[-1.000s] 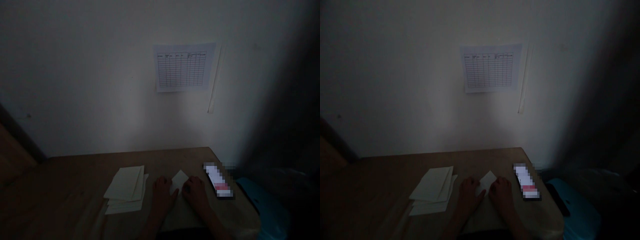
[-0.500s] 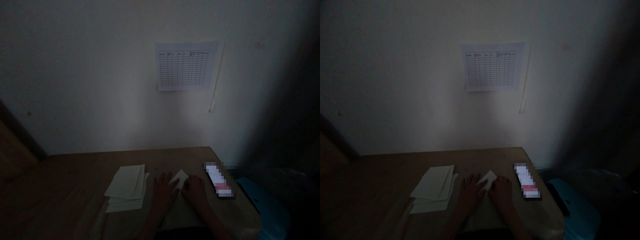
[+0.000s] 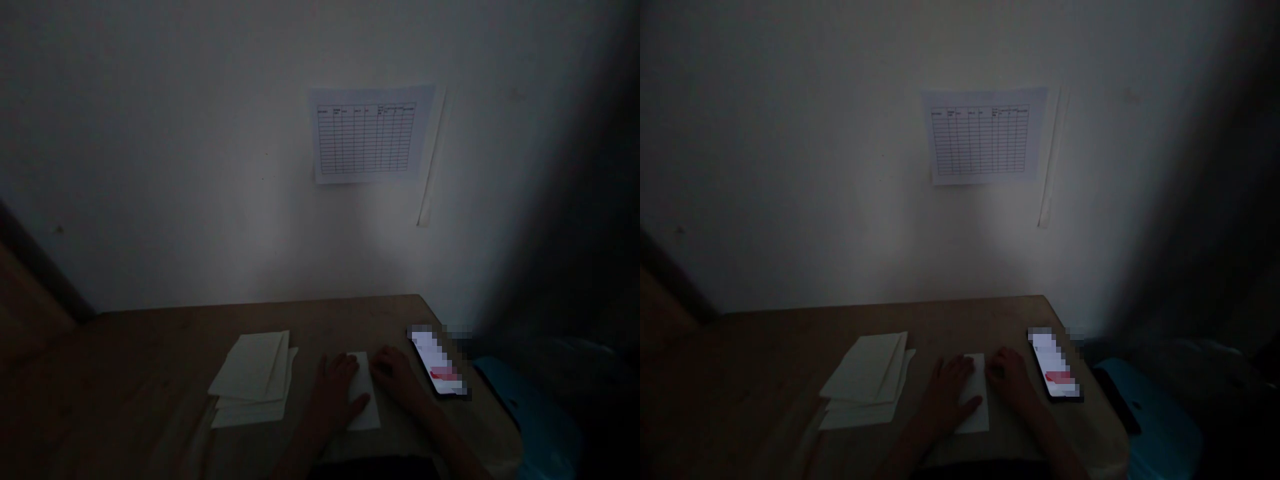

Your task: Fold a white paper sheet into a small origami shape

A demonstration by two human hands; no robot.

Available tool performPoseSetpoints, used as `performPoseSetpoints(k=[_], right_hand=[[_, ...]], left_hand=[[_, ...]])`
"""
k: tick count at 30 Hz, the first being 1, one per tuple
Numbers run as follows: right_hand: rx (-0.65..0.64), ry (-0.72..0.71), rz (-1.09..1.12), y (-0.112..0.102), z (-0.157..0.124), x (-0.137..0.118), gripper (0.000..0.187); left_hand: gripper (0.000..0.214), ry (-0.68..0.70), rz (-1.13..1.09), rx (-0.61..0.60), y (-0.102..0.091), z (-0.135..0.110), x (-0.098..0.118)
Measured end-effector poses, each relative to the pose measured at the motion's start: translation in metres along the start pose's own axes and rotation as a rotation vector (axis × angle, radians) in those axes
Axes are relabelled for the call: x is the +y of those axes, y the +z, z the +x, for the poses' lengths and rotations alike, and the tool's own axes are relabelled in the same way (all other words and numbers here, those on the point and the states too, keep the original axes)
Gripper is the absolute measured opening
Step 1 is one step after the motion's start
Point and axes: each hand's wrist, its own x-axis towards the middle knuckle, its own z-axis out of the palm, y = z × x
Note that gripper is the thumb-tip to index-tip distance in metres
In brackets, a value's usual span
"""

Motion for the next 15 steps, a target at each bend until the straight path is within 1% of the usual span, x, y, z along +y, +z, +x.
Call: performPoseSetpoints(k=[2, 5, 8, 12, 15], right_hand=[[-0.008, -0.008, 0.047, -0.001, -0.006, 0.000, 0.012], [0.025, -0.035, 0.077, -0.002, -0.016, -0.002, 0.008], [0.019, -0.025, 0.088, -0.005, -0.021, -0.004, 0.006], [0.018, -0.010, 0.033, -0.004, -0.016, -0.004, 0.008], [0.044, 0.035, -0.006, -0.002, -0.008, -0.002, 0.009]], left_hand=[[0.070, 0.014, 0.012, -0.006, 0.001, 0.001, -0.001], [0.074, 0.023, 0.041, -0.036, 0.001, 0.001, -0.004], [0.077, 0.036, 0.064, -0.047, 0.002, 0.002, -0.006], [0.078, 0.044, 0.092, -0.046, 0.004, 0.003, -0.006], [0.078, 0.044, 0.103, -0.050, 0.003, 0.003, -0.005]])
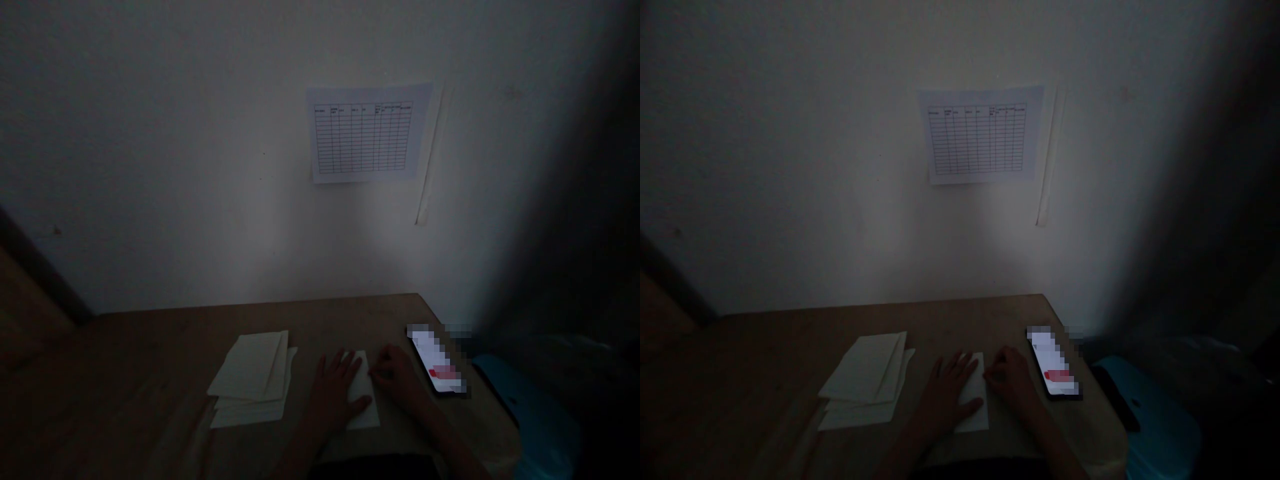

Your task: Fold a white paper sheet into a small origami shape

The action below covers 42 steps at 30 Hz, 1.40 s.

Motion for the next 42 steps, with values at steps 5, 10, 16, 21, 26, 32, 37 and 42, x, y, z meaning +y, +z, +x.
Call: performPoseSetpoints(k=[5, 10, 16, 21, 26, 32, 37, 42], right_hand=[[0.009, 0.045, -0.058, 0.001, 0.014, -0.002, 0.015], [0.026, 0.094, -0.112, -0.001, 0.028, -0.006, 0.018], [0.050, 0.124, -0.131, 0.005, 0.041, -0.002, 0.021], [0.137, 0.109, -0.068, 0.011, 0.040, 0.007, 0.022], [0.067, 0.052, -0.128, 0.009, 0.036, 0.001, 0.020], [0.027, 0.017, -0.139, 0.008, 0.026, -0.004, 0.019], [0.010, -0.008, -0.099, 0.010, 0.008, 0.002, 0.015], [0.017, -0.031, -0.055, 0.007, -0.008, 0.000, 0.014]], left_hand=[[0.076, 0.002, -0.010, 0.000, -0.003, -0.001, 0.001], [0.077, 0.003, -0.004, -0.016, -0.003, 0.000, 0.001], [0.076, -0.001, -0.009, 0.006, -0.003, -0.001, 0.002], [0.067, -0.010, -0.021, 0.020, -0.005, -0.002, 0.005], [0.061, -0.009, 0.006, 0.044, -0.004, -0.002, 0.007], [0.063, -0.015, -0.006, 0.042, -0.003, -0.002, 0.007], [0.062, -0.024, 0.004, 0.007, -0.004, -0.001, 0.007], [0.061, -0.031, 0.017, 0.012, -0.002, 0.000, 0.006]])
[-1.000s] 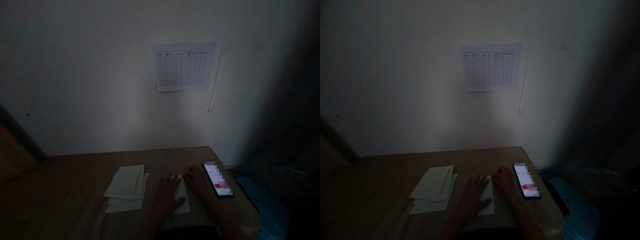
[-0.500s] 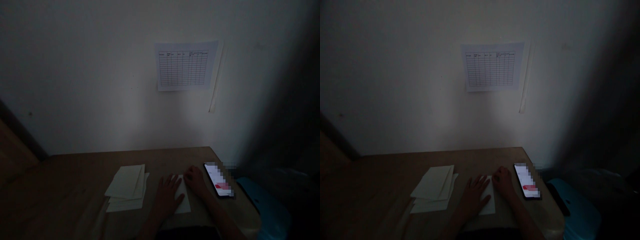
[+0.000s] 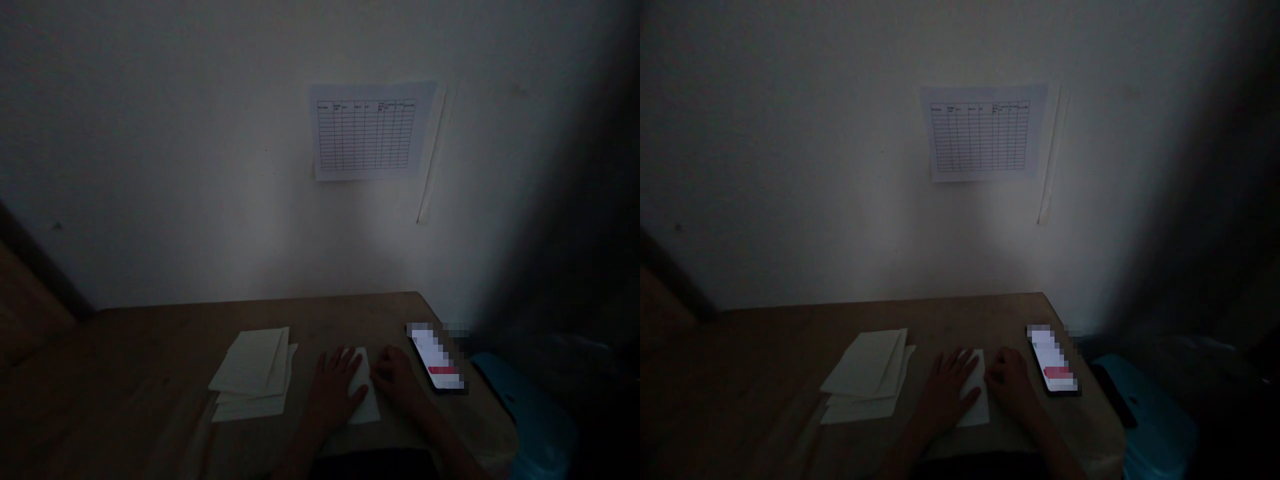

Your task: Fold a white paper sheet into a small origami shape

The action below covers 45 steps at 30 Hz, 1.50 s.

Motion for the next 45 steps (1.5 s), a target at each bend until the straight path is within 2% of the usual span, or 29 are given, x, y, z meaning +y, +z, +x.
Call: performPoseSetpoints(k=[6, 15, 22, 31, 38, 45], right_hand=[[-0.039, -0.024, 0.016, -0.008, -0.008, -0.004, 0.012], [-0.045, -0.066, 0.040, -0.006, -0.015, 0.002, 0.010], [-0.011, -0.022, 0.027, -0.008, -0.012, -0.007, 0.009], [-0.044, -0.105, 0.064, -0.016, -0.024, -0.010, 0.006], [-0.049, -0.066, 0.072, -0.015, -0.022, -0.014, 0.012], [-0.099, -0.069, 0.058, -0.018, -0.026, -0.014, 0.011]], left_hand=[[0.063, -0.001, 0.038, -0.007, -0.002, -0.001, 0.002], [0.063, 0.002, 0.036, 0.010, 0.001, -0.001, 0.000], [0.062, 0.008, 0.046, 0.004, 0.000, 0.000, 0.000], [0.061, 0.017, 0.049, 0.025, 0.001, -0.001, 0.000], [0.061, 0.013, 0.035, 0.021, 0.001, -0.001, 0.000], [0.061, 0.003, 0.029, 0.006, -0.002, -0.001, 0.002]])
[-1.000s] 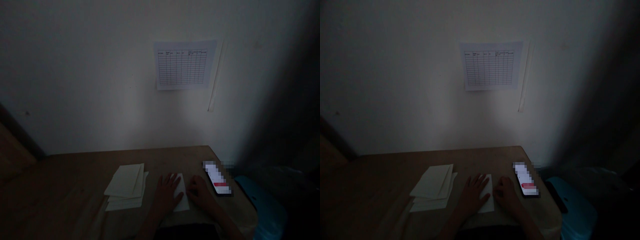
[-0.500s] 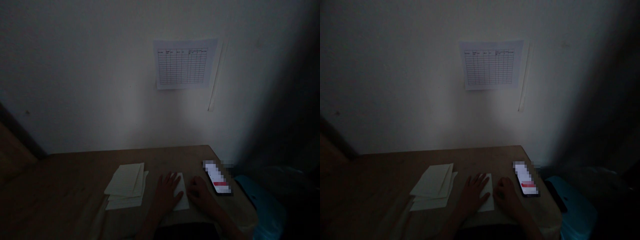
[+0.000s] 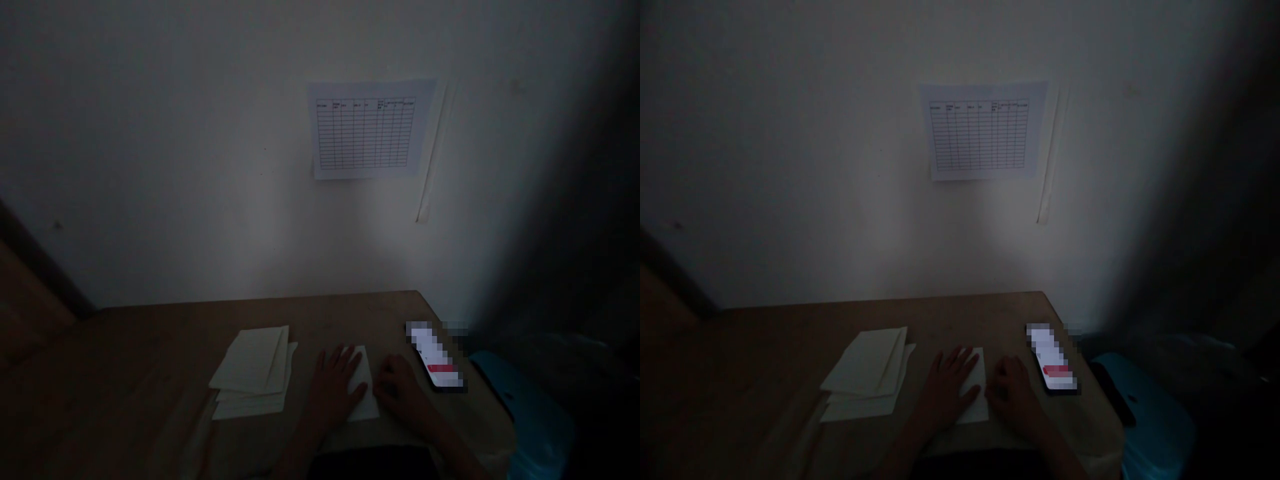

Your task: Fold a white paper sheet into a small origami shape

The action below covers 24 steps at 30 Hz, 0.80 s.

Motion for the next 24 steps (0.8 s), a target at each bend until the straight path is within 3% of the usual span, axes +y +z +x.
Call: performPoseSetpoints(k=[7, 17, 24], right_hand=[[-0.089, -0.055, 0.017, 0.003, -0.017, 0.006, 0.008], [0.026, 0.043, 0.056, 0.009, -0.009, 0.002, 0.014], [-0.027, 0.023, 0.078, 0.003, -0.015, 0.000, 0.005]], left_hand=[[0.062, -0.011, 0.002, -0.012, -0.003, 0.000, 0.002], [0.062, -0.004, -0.017, 0.007, 0.004, 0.001, -0.002], [0.062, -0.008, -0.028, -0.004, -0.001, -0.001, 0.000]])
